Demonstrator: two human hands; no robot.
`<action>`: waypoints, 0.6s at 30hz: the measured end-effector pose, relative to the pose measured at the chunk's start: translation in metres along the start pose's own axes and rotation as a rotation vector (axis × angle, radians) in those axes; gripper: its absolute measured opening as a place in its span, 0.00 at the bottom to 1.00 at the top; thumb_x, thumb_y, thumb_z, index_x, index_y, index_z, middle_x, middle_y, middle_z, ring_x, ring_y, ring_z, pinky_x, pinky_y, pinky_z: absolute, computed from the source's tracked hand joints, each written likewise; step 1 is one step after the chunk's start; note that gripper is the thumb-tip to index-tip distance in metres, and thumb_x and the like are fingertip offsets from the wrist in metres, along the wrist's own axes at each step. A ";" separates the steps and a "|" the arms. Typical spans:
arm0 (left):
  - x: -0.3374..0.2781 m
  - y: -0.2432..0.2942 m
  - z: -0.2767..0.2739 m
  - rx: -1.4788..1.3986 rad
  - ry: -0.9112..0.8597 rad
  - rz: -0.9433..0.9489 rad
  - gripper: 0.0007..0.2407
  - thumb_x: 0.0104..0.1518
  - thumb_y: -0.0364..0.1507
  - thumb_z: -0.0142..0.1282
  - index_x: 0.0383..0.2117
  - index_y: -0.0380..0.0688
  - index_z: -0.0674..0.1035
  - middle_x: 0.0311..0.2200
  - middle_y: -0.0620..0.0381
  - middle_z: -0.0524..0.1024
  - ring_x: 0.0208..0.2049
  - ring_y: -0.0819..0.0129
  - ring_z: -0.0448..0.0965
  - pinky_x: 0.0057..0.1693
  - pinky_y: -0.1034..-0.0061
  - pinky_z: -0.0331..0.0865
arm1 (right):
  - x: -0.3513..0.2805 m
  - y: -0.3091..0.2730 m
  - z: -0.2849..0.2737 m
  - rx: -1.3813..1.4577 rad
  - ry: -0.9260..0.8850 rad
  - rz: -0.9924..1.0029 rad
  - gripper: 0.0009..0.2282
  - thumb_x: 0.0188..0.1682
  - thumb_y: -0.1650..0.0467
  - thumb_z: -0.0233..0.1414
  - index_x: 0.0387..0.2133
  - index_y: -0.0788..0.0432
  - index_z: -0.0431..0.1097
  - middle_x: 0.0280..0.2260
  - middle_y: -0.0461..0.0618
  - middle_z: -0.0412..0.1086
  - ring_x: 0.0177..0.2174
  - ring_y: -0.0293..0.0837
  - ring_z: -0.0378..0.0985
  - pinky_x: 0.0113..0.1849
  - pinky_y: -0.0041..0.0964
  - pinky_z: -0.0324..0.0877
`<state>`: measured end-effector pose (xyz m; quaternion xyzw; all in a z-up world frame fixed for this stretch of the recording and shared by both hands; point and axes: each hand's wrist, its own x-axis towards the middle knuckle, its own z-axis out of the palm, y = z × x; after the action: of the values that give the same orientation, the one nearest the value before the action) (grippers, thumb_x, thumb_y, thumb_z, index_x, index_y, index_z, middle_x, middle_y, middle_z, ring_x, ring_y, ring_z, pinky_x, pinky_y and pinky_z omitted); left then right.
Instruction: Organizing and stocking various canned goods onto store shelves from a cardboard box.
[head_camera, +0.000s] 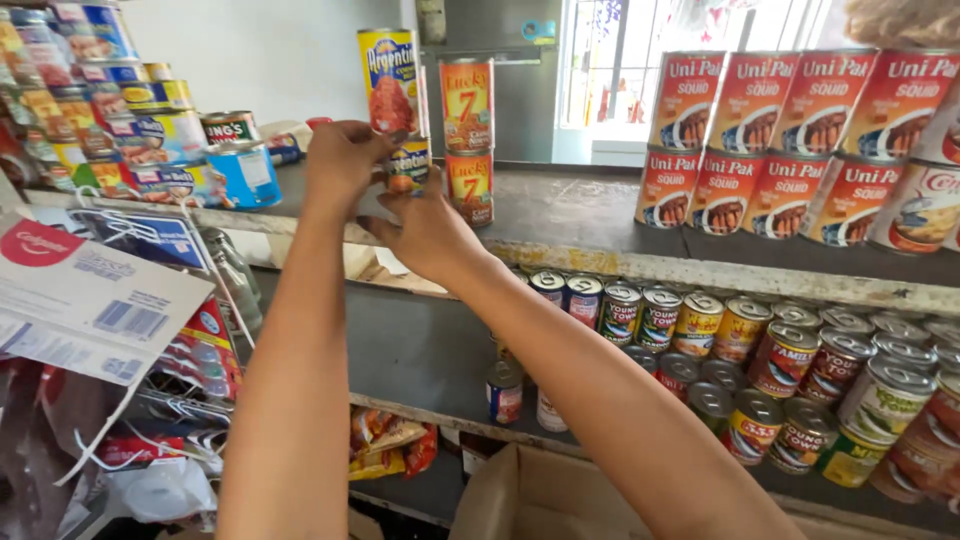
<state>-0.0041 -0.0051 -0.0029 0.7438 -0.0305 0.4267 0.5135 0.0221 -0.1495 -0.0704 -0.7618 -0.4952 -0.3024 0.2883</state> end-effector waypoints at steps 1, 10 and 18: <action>-0.002 0.002 0.003 0.020 0.021 0.023 0.09 0.53 0.30 0.67 0.30 0.34 0.84 0.24 0.58 0.80 0.23 0.76 0.78 0.29 0.76 0.74 | -0.003 -0.004 -0.008 0.023 -0.003 0.042 0.23 0.54 0.55 0.54 0.57 0.54 0.70 0.59 0.84 0.47 0.58 0.79 0.60 0.59 0.56 0.62; -0.007 0.006 0.010 0.209 0.107 0.125 0.11 0.51 0.32 0.70 0.30 0.33 0.85 0.23 0.53 0.83 0.22 0.75 0.78 0.31 0.75 0.71 | -0.012 -0.019 -0.022 -0.004 -0.049 0.112 0.23 0.50 0.56 0.53 0.56 0.51 0.70 0.61 0.79 0.44 0.55 0.75 0.63 0.54 0.56 0.65; 0.005 -0.004 0.006 0.190 0.054 0.156 0.11 0.51 0.31 0.68 0.33 0.35 0.85 0.24 0.53 0.83 0.23 0.75 0.80 0.32 0.75 0.71 | -0.012 -0.027 -0.025 -0.109 -0.101 0.137 0.24 0.51 0.55 0.52 0.59 0.50 0.66 0.62 0.80 0.40 0.54 0.78 0.63 0.52 0.57 0.66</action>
<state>0.0049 -0.0062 -0.0030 0.7727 -0.0337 0.4863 0.4066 -0.0115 -0.1661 -0.0592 -0.8227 -0.4384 -0.2698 0.2413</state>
